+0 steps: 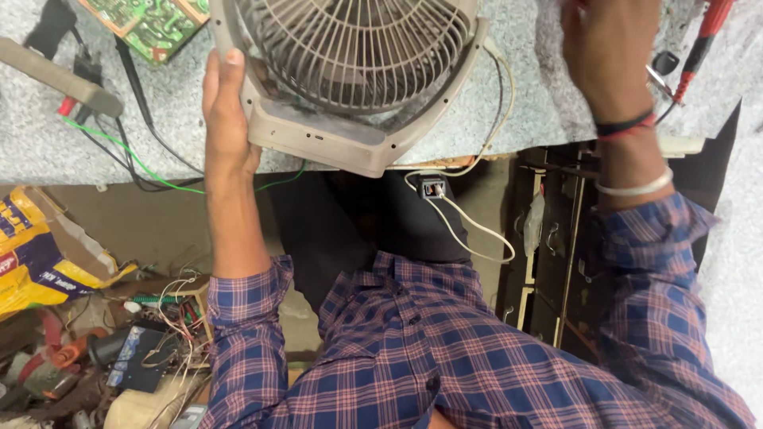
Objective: The person tests a green circuit board with a multimeter, then disassembles a small fan to remove its internal batteries. They place the batteries into a drawer and retrieve a remote control.
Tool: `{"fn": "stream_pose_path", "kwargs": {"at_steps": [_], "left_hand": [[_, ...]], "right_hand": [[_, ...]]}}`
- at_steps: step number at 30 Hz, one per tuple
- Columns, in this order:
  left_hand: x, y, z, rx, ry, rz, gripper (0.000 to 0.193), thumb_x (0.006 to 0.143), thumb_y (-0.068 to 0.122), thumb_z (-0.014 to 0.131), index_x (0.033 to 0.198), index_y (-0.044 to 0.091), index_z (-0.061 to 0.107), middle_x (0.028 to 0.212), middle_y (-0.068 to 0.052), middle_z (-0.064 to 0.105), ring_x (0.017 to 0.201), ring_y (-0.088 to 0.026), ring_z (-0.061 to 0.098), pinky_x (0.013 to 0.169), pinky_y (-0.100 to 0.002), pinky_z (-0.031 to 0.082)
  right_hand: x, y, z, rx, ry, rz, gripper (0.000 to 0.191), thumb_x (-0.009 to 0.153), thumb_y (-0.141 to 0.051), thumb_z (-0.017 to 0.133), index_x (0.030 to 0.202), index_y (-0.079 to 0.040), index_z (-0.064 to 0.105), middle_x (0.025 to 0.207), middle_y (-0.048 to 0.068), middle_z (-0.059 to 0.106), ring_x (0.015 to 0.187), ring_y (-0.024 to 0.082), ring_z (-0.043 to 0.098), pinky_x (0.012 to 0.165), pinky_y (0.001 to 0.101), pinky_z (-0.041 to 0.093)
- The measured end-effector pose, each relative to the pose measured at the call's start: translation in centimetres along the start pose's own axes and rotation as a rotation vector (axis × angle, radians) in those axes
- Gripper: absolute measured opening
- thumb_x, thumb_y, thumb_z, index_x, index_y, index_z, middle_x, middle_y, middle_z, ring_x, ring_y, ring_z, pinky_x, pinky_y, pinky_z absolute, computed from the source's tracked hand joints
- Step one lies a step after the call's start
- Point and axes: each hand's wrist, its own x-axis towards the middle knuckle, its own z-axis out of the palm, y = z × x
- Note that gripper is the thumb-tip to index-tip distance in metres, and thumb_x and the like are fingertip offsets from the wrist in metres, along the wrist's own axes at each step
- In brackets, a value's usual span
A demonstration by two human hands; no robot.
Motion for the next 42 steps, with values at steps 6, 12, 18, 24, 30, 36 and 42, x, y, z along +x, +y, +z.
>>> {"fn": "stream_pose_path", "kwargs": {"at_steps": [6, 12, 18, 24, 30, 36, 42], "left_hand": [[4.0, -0.3, -0.7, 0.304, -0.081, 0.050, 0.066, 0.113, 0.041, 0.059, 0.159, -0.002, 0.041, 0.144, -0.009, 0.050, 0.127, -0.015, 0.051, 0.108, -0.032, 0.043], [1.0, 6.3, 3.7, 0.965, -0.026, 0.337, 0.068, 0.111, 0.048, 0.054, 0.160, 0.004, 0.040, 0.154, -0.016, 0.051, 0.131, -0.033, 0.057, 0.108, -0.040, 0.050], [-5.4, 4.4, 15.5, 1.368, -0.535, 0.686, 0.067, 0.090, 0.045, 0.070, 0.145, 0.009, 0.058, 0.152, -0.020, 0.043, 0.140, -0.042, 0.038, 0.113, -0.059, 0.030], [-6.1, 2.0, 16.9, 1.742, -0.483, 0.753, 0.041, 0.099, 0.019, 0.060, 0.139, 0.012, 0.066, 0.162, -0.013, 0.041, 0.150, -0.033, 0.037, 0.120, -0.050, 0.035], [-5.7, 1.0, 17.7, 1.794, -0.424, 0.787, 0.038, 0.104, 0.023, 0.058, 0.137, 0.010, 0.069, 0.158, -0.014, 0.047, 0.144, -0.032, 0.046, 0.116, -0.052, 0.040], [-5.5, 0.4, 18.0, 1.831, -0.401, 0.771, 0.032, 0.107, 0.024, 0.063, 0.135, 0.012, 0.073, 0.154, -0.012, 0.054, 0.138, -0.031, 0.053, 0.113, -0.049, 0.045], [-5.2, 0.3, 18.2, 1.848, -0.419, 0.759, 0.033, 0.106, 0.023, 0.063, 0.136, 0.014, 0.073, 0.149, -0.009, 0.057, 0.136, -0.030, 0.053, 0.113, -0.049, 0.046]], "right_hand": [[0.5, -0.4, -4.7, 0.683, -0.021, 0.044, 0.009, 0.110, 0.001, 0.069, 0.114, 0.006, 0.064, 0.104, 0.017, 0.068, 0.092, 0.023, 0.064, 0.083, 0.0317, 0.051], [1.9, -3.1, -6.1, 1.063, -0.058, 0.246, 0.012, 0.120, -0.005, 0.070, 0.126, 0.003, 0.063, 0.112, 0.012, 0.066, 0.098, 0.017, 0.068, 0.086, 0.0285, 0.059], [1.2, -5.5, -5.9, 1.002, -0.077, 0.167, 0.045, 0.122, 0.002, 0.058, 0.157, -0.004, 0.031, 0.118, 0.017, 0.060, 0.107, 0.023, 0.067, 0.095, 0.0297, 0.059], [2.3, -6.3, -6.2, 0.766, -0.113, 0.023, 0.053, 0.115, 0.007, 0.067, 0.154, -0.006, 0.033, 0.111, 0.020, 0.067, 0.106, 0.028, 0.074, 0.093, 0.0352, 0.064], [3.3, -5.2, -6.0, 0.703, -0.144, -0.021, 0.054, 0.101, 0.007, 0.068, 0.146, -0.004, 0.038, 0.104, 0.023, 0.070, 0.100, 0.034, 0.075, 0.083, 0.0381, 0.063], [3.1, -3.2, -4.1, 0.858, -0.164, -0.071, 0.053, 0.098, -0.001, 0.069, 0.144, -0.006, 0.043, 0.102, 0.021, 0.070, 0.102, 0.035, 0.076, 0.086, 0.0427, 0.061], [2.8, -2.2, -3.6, 0.972, -0.117, -0.068, 0.046, 0.096, 0.000, 0.067, 0.139, -0.002, 0.050, 0.097, 0.020, 0.069, 0.097, 0.036, 0.075, 0.083, 0.0460, 0.062]]}}
